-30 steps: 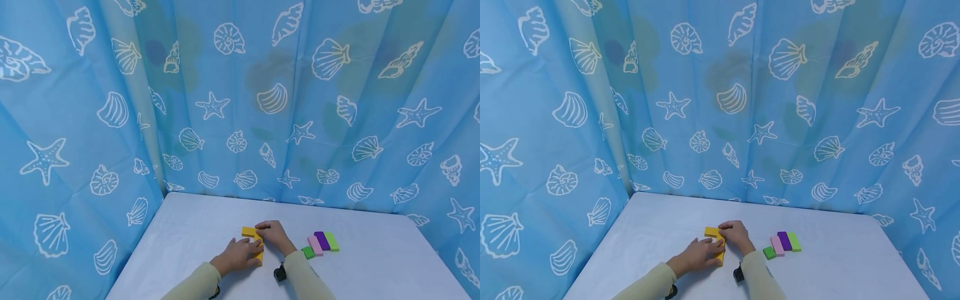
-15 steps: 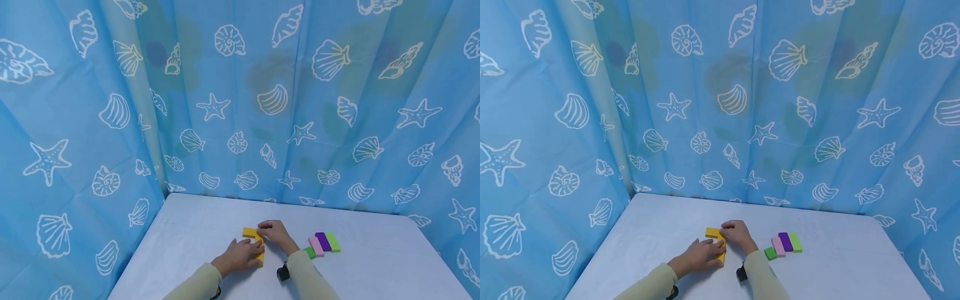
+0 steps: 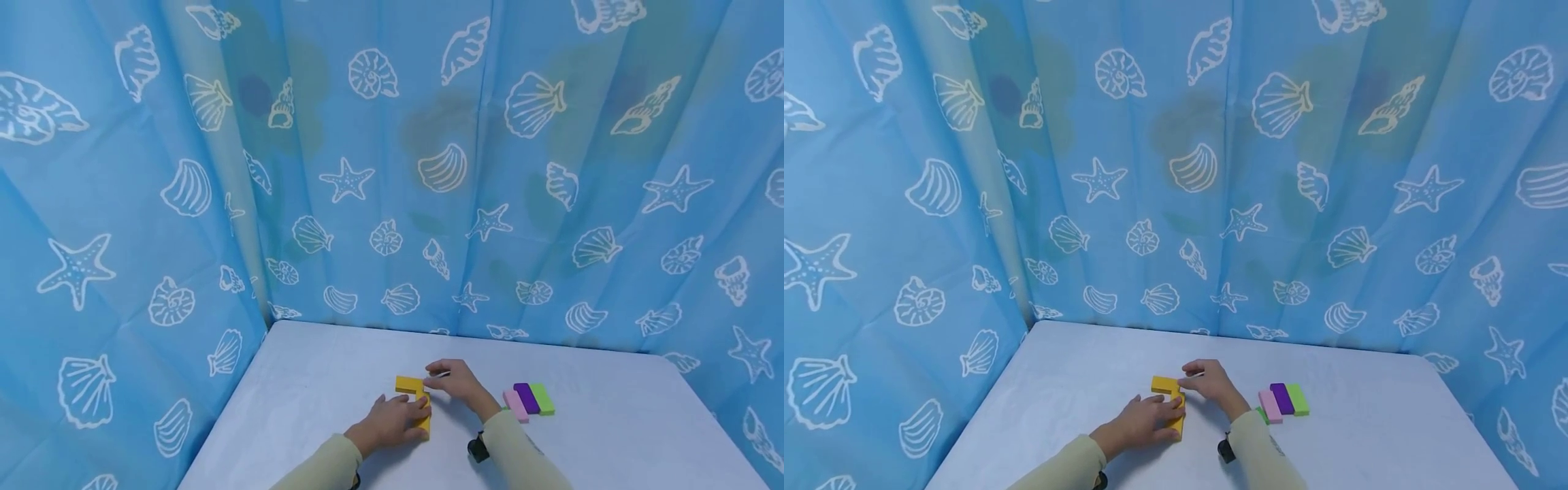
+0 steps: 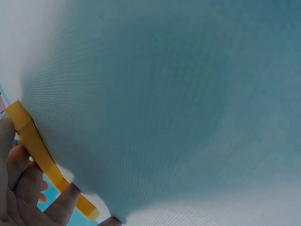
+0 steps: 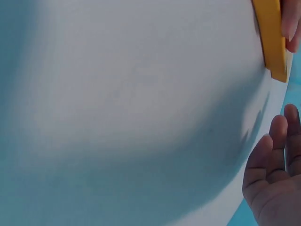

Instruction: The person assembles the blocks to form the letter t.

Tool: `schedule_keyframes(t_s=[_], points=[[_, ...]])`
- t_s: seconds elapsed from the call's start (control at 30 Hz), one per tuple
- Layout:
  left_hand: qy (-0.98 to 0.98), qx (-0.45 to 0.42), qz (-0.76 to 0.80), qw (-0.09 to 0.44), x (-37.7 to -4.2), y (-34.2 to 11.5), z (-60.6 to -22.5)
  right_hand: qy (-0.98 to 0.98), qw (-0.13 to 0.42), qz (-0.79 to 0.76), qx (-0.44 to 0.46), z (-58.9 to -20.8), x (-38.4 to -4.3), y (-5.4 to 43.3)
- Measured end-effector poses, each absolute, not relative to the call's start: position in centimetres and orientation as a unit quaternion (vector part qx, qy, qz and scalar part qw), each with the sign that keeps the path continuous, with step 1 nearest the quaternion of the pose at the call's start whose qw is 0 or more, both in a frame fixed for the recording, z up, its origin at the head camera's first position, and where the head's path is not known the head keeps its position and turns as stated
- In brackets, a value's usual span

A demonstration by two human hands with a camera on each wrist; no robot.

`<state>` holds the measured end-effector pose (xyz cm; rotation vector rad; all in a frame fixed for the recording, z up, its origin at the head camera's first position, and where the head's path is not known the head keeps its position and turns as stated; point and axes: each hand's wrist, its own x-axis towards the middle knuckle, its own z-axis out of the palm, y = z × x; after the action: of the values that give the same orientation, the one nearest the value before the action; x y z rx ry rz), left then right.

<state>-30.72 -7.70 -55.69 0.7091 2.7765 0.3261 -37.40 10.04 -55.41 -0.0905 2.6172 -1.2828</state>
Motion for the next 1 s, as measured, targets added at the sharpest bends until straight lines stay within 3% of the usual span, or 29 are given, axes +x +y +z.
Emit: schedule_keyframes(t_s=[1.0], points=[[0.955,0.246,0.111,0.127,-30.5,-7.9,-55.7,0.910,0.080,-0.407,-0.005,-52.1,-35.6,20.1]])
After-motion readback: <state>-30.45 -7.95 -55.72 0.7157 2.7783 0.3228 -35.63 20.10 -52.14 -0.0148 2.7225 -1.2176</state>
